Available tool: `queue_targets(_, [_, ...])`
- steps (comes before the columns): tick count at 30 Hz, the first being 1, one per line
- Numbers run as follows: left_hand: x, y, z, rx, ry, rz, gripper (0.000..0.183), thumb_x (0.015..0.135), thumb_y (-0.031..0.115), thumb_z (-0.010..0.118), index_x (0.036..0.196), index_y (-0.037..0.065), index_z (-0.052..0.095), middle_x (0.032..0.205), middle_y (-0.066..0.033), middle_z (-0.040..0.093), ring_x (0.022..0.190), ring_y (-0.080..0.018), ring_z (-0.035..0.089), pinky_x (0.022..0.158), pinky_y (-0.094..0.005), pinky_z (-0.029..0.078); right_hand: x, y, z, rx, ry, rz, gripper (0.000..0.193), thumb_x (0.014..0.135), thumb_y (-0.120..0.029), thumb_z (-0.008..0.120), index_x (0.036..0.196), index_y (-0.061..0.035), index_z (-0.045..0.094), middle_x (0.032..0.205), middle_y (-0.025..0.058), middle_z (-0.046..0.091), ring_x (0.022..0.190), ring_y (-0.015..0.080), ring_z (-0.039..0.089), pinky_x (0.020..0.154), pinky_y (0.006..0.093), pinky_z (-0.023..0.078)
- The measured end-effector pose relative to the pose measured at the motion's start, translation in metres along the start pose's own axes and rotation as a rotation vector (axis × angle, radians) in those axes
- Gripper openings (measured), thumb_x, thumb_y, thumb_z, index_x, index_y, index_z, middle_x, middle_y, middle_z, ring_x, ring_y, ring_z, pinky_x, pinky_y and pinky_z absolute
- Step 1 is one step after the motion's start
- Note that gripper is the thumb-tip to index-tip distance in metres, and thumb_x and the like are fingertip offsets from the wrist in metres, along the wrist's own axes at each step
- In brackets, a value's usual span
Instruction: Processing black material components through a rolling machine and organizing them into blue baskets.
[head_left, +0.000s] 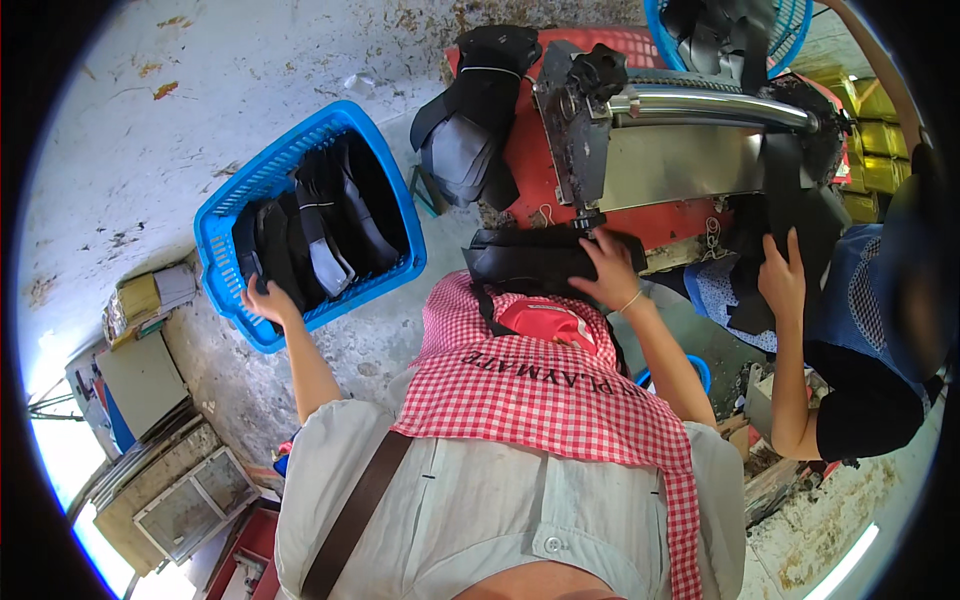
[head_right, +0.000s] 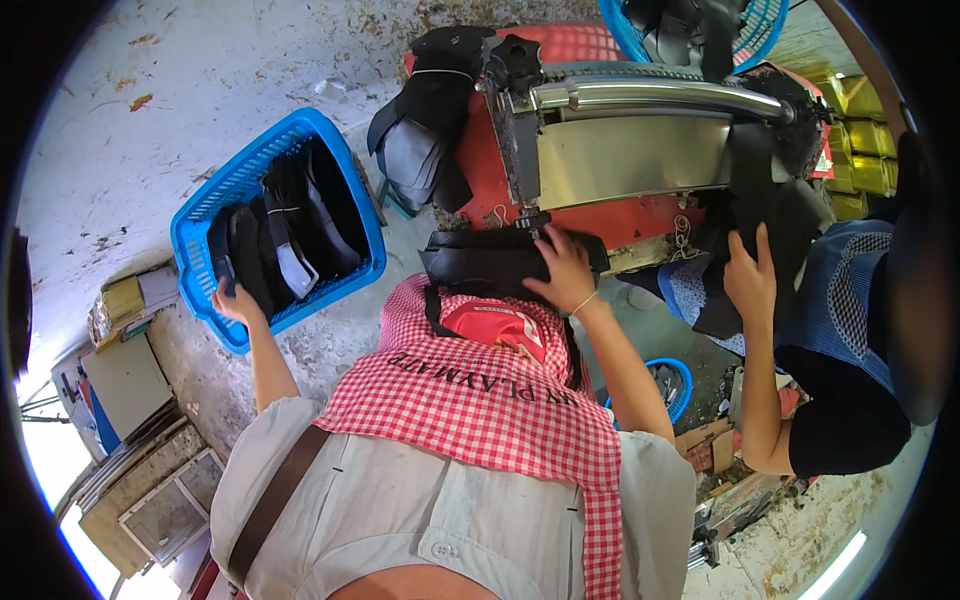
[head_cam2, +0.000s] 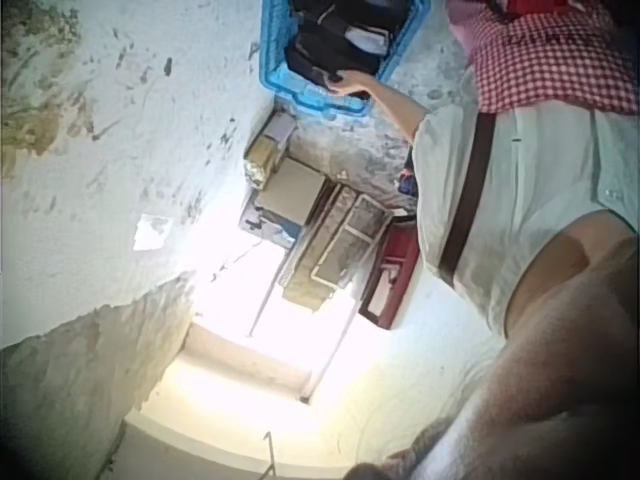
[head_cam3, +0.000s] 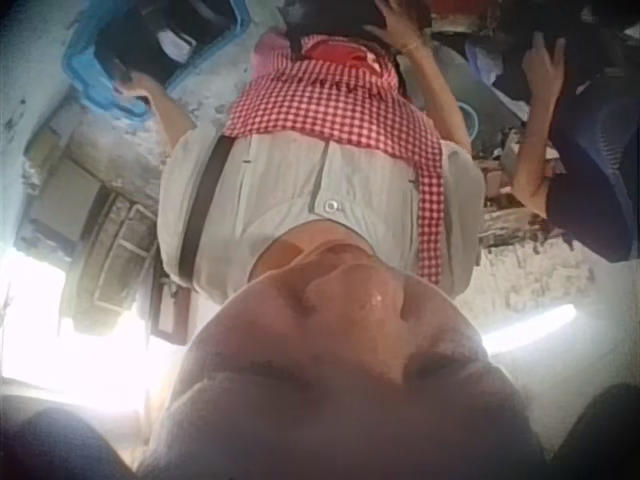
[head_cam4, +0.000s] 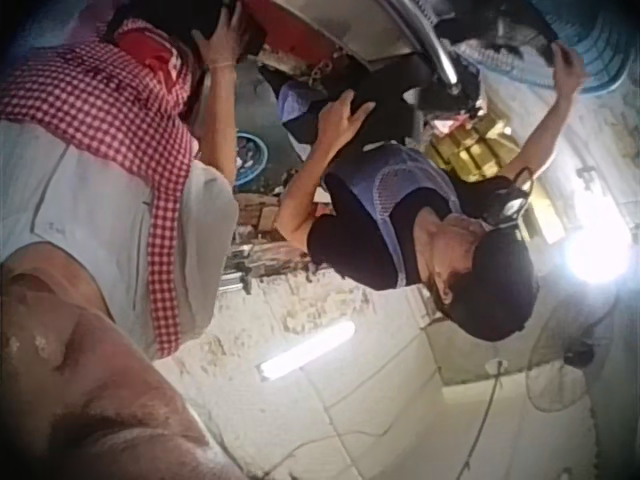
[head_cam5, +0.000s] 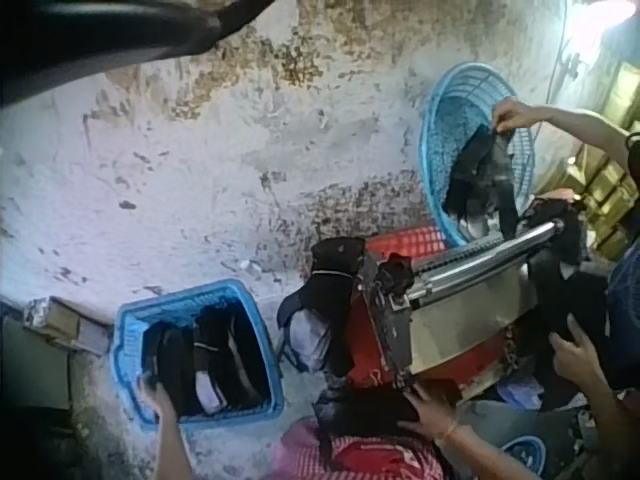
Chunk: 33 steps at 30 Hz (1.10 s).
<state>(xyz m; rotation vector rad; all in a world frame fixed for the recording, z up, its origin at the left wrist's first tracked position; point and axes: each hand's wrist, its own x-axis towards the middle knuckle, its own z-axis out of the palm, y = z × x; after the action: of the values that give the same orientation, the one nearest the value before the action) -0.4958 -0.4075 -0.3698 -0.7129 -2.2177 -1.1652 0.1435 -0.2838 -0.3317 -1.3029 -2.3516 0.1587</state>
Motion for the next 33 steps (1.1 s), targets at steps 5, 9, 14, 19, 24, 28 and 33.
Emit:
queue_targets(5, [0.023, 0.174, 0.014, -0.422, -0.215, 0.269, 0.028, 0.079, 0.001, 0.064, 0.105, 0.009, 0.069, 0.136, -0.0178, 0.045, 0.126, -0.0335, 0.045, 0.107, -0.0417, 0.035, -0.011, -0.023, 0.006, 0.24, -0.099, -0.057, 0.054, 0.06, -0.014, 0.083, 0.106, -0.0052, 0.055, 0.128, 0.0123, 0.05, 0.117, 0.0339, 0.049, 0.096, 0.042, 0.042])
queue_targets(9, [0.038, 0.28, 0.019, -0.527, -0.359, 0.537, 0.025, 0.081, -0.001, 0.061, 0.103, 0.008, 0.068, 0.138, -0.0149, 0.047, 0.124, -0.0307, 0.048, 0.105, -0.0404, 0.037, -0.017, -0.028, 0.035, 0.583, -0.378, 0.014, 0.048, 0.075, -0.013, 0.073, 0.119, -0.0098, 0.053, 0.112, 0.0147, 0.061, 0.103, 0.0342, 0.061, 0.083, 0.0418, 0.05])
queue_targets(14, [0.053, 0.366, 0.004, -0.624, -0.579, 0.691, 0.026, 0.081, -0.002, 0.059, 0.103, 0.008, 0.068, 0.138, -0.0133, 0.048, 0.123, -0.029, 0.05, 0.104, -0.0405, 0.039, -0.002, -0.057, -0.002, 0.537, -0.445, -0.114, 0.062, 0.082, -0.018, 0.068, 0.138, -0.0166, 0.042, 0.116, 0.0162, 0.062, 0.107, 0.0341, 0.061, 0.088, 0.042, 0.051])
queue_targets(19, [0.05, 0.412, 0.013, -0.686, -0.687, 0.778, 0.026, 0.082, -0.002, 0.058, 0.104, 0.007, 0.068, 0.139, -0.0118, 0.048, 0.123, -0.0278, 0.051, 0.103, -0.0406, 0.04, 0.033, -0.027, -0.007, 0.256, -0.149, -0.026, 0.073, 0.071, -0.024, 0.078, 0.135, -0.0132, 0.045, 0.122, 0.0143, 0.052, 0.11, 0.0356, 0.054, 0.094, 0.0445, 0.046])
queue_targets(24, [0.051, 0.445, 0.015, -0.744, -0.779, 0.841, 0.028, 0.079, -0.004, 0.059, 0.102, 0.008, 0.068, 0.136, -0.0117, 0.05, 0.121, -0.028, 0.052, 0.101, -0.0397, 0.042, 0.008, -0.046, 0.013, 0.14, -0.009, 0.077, 0.053, 0.069, -0.024, 0.078, 0.115, -0.0097, 0.056, 0.12, 0.0112, 0.051, 0.115, 0.033, 0.047, 0.096, 0.0472, 0.039])
queue_targets(28, [0.067, 0.483, 0.02, -0.82, -0.786, 0.874, 0.027, 0.081, -0.002, 0.059, 0.104, 0.009, 0.068, 0.136, -0.0111, 0.05, 0.121, -0.0271, 0.052, 0.099, -0.0383, 0.043, -0.015, -0.052, 0.041, 0.609, -0.083, -0.078, 0.035, 0.074, -0.019, 0.075, 0.098, -0.0097, 0.052, 0.101, 0.0116, 0.059, 0.09, 0.0334, 0.059, 0.076, 0.042, 0.049])
queue_targets(33, [0.078, 0.539, 0.019, -0.902, -0.943, 0.955, 0.025, 0.083, 0.003, 0.058, 0.105, 0.008, 0.068, 0.135, -0.0087, 0.052, 0.118, -0.0223, 0.054, 0.095, -0.0339, 0.045, -0.011, -0.064, -0.083, 0.779, 0.01, -0.037, 0.025, 0.082, -0.017, 0.073, 0.104, -0.0075, 0.063, 0.089, 0.0118, 0.067, 0.079, 0.0292, 0.067, 0.069, 0.0354, 0.052])
